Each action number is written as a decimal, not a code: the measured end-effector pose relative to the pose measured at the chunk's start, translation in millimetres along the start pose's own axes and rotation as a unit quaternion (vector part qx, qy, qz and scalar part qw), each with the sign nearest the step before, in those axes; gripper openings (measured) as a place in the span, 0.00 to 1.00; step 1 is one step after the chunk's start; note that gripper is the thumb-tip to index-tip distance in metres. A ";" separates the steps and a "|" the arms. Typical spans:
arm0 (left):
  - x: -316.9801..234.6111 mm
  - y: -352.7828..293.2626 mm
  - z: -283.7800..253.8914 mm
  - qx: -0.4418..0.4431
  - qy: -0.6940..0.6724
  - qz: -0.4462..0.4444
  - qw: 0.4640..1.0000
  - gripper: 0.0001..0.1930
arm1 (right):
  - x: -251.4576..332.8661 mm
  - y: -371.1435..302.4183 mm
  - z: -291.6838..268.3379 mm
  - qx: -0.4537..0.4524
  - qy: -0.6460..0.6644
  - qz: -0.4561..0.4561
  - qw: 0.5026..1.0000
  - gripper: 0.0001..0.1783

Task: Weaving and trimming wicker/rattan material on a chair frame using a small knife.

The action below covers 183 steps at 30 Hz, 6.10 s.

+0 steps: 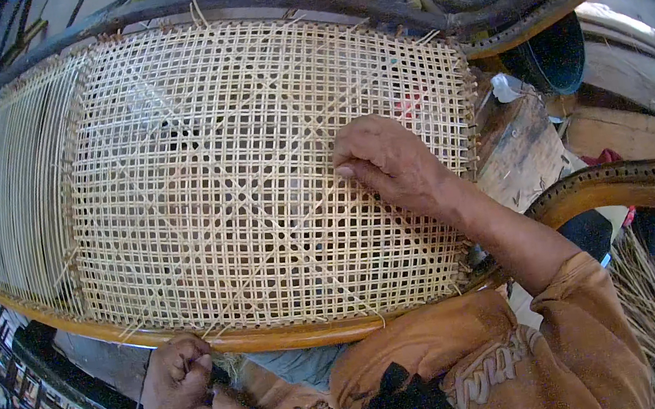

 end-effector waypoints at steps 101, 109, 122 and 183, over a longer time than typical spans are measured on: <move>-103.9 57.3 49.0 -0.116 0.547 0.158 0.814 0.11 | 90.6 -12.6 49.6 0.056 -0.043 0.157 0.985 0.13; -109.7 78.4 66.0 -0.034 0.561 0.201 0.802 0.08 | 91.9 -9.6 49.0 0.096 -0.106 0.145 0.979 0.12; -88.4 59.3 36.8 -0.136 0.547 0.140 0.814 0.16 | 83.8 -18.4 71.5 -0.018 -0.228 -0.163 0.960 0.08; -67.3 51.0 70.2 -0.257 0.364 0.068 0.893 0.13 | 60.7 -5.5 47.2 0.095 -0.039 -0.084 0.991 0.09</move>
Point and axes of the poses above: each hand's wrist, its own y-axis towards the middle knuckle, its own z-axis out of the palm, x = y × z, the point moved 1 cm from there along y, towards the middle knuckle, and after that the axes turned 11 degrees about -x, right-handed, at the moved point
